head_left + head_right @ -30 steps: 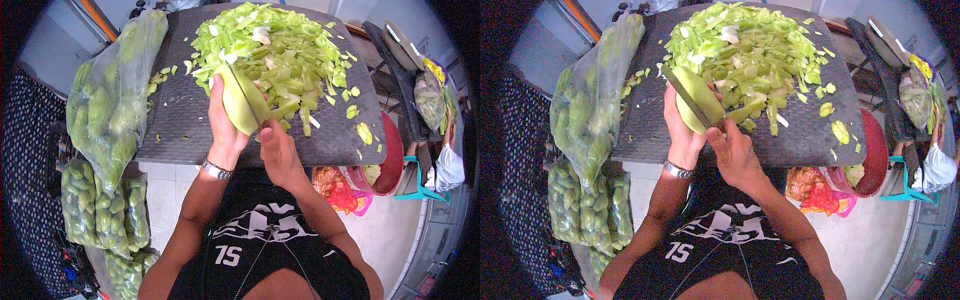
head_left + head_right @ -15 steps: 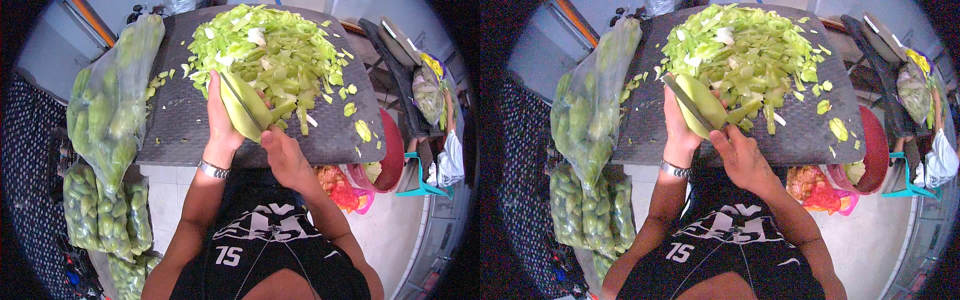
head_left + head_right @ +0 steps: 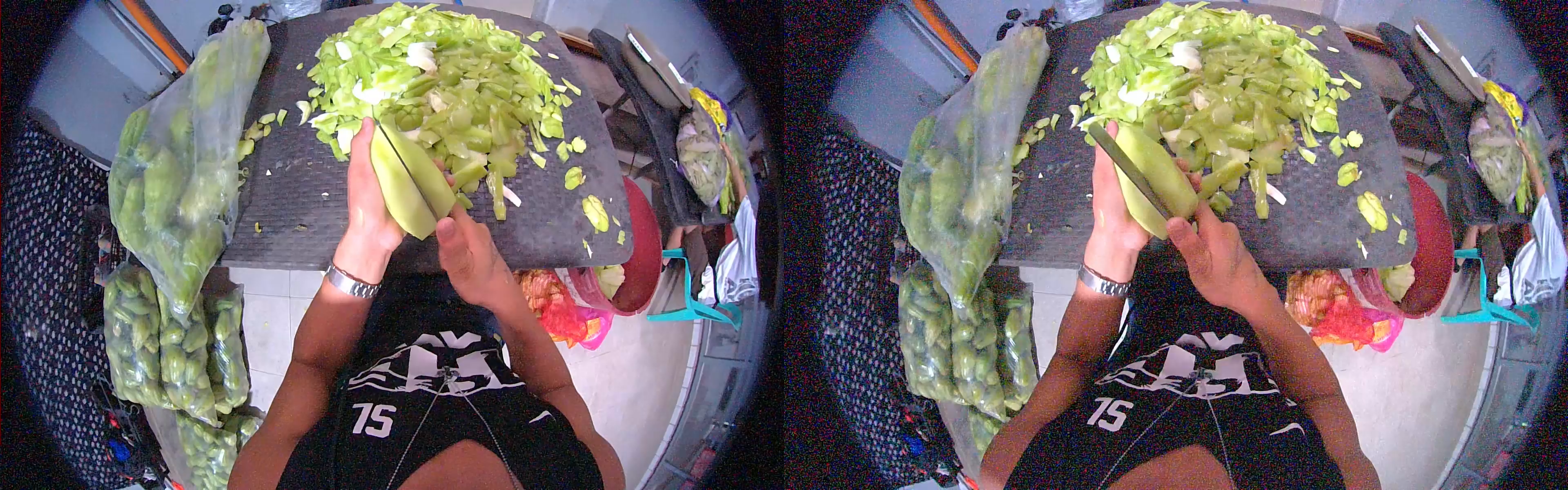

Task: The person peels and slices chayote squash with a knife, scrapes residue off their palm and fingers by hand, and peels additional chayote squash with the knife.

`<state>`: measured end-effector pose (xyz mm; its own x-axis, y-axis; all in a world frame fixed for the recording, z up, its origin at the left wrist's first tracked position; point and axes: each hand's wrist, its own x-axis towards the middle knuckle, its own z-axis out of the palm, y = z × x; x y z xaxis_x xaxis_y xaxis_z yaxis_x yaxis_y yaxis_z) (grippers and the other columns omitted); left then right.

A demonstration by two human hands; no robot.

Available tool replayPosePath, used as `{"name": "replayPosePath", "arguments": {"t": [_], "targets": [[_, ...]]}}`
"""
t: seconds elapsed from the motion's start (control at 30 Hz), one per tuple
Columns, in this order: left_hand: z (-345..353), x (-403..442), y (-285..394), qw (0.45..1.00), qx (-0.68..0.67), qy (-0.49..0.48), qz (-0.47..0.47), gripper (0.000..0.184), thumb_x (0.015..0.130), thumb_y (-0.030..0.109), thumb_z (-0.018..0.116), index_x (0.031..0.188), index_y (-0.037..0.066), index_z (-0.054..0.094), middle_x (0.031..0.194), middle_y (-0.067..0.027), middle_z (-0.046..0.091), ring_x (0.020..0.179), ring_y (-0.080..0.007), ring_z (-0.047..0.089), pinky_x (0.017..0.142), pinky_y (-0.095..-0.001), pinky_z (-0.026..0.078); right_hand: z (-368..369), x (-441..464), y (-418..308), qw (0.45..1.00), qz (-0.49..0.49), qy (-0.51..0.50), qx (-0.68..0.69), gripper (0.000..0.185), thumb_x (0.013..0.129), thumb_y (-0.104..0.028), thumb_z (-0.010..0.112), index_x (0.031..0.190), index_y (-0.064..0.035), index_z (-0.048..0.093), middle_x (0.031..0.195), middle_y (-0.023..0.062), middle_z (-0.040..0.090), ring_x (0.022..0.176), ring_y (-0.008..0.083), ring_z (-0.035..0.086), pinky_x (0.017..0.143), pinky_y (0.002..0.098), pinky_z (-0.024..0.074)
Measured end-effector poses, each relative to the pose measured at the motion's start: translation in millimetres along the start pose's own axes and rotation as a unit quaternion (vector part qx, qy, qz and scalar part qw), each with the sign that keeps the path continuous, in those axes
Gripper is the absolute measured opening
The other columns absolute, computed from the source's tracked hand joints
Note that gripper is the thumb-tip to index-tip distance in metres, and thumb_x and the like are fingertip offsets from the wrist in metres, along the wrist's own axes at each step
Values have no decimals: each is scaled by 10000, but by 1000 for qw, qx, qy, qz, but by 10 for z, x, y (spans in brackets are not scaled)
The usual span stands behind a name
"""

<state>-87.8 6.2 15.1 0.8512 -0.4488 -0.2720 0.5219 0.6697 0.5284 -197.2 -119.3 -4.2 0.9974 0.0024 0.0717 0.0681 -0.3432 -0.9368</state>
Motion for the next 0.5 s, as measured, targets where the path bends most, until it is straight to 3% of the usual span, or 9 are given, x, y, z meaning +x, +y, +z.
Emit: {"name": "replayPosePath", "arguments": {"t": [0.07, 0.17, 0.23, 0.3, 0.33, 0.4, 0.5], "targets": [[-69, 43, -5, 1000, 15, 5, -15, 731, 979, 732, 453, 1170, 36, 567, 879, -221, 679, 795, -397, 704, 761, -530, 607, -61, 18, -50, 999, 12, -35, -1, 704, 1075, -584, 380, 1472, -6, 433, 812, 306, 654, 802, 517, 682, 718, 526, 508], [-112, 75, -39, 1000, 20, -4, 2, 740, 978, 741, 449, 1165, 35, 570, 887, -244, 688, 808, -434, 706, 783, -547, 601, 8, 21, 92, 1000, -14, -14, 2, 727, 1080, -619, 311, 1313, 32, 534, 638, 70, 517, 581, 165, 502, 573, 361, 431], [-111, 65, -73, 1000, 16, -9, 9, 740, 985, 735, 439, 1175, 31, 566, 888, -247, 688, 804, -434, 708, 783, -547, 602, -34, 6, 117, 999, 23, -46, 13, 717, 1074, -639, 315, 1218, 21, 553, 634, 55, 506, 588, 153, 499, 572, 347, 430], [-104, 30, -87, 1000, 6, -7, 10, 741, 994, 727, 425, 1177, 23, 566, 885, -250, 688, 804, -434, 710, 784, -549, 602, -101, -5, 92, 994, 71, -85, 25, 687, 1070, -628, 355, 1234, 10, 550, 682, 115, 555, 666, 239, 567, 635, 391, 462], [-115, 39, -82, 1000, 15, -12, 12, 740, 996, 725, 419, 1172, 22, 571, 883, -247, 689, 809, -427, 708, 795, -542, 602, -171, 15, 6, 989, 97, -107, 30, 668, 1069, -606, 393, 1297, 4, 538, 732, 182, 609, 740, 331, 638, 699, 441, 495], [-139, 77, -57, 999, 35, -25, 18, 739, 1001, 721, 407, 1162, 21, 579, 878, -239, 691, 818, -414, 703, 817, -528, 601, -205, 27, -36, 989, 113, -94, 23, 626, 1060, -566, 470, 1321, 0, 531, 796, 249, 670, 818, 416, 711, 759, 491, 531], [-169, 121, 0, 997, -37, 39, 63, 625, 1025, 640, 442, 1032, 37, 608, 842, -149, 644, 807, -339, 682, 783, -484, 596, -210, 33, -81, 993, 112, -24, -33, 546, 1032, -507, 582, 1220, 3, 533, 838, 253, 683, 824, 407, 717, 746, 488, 538]]}}
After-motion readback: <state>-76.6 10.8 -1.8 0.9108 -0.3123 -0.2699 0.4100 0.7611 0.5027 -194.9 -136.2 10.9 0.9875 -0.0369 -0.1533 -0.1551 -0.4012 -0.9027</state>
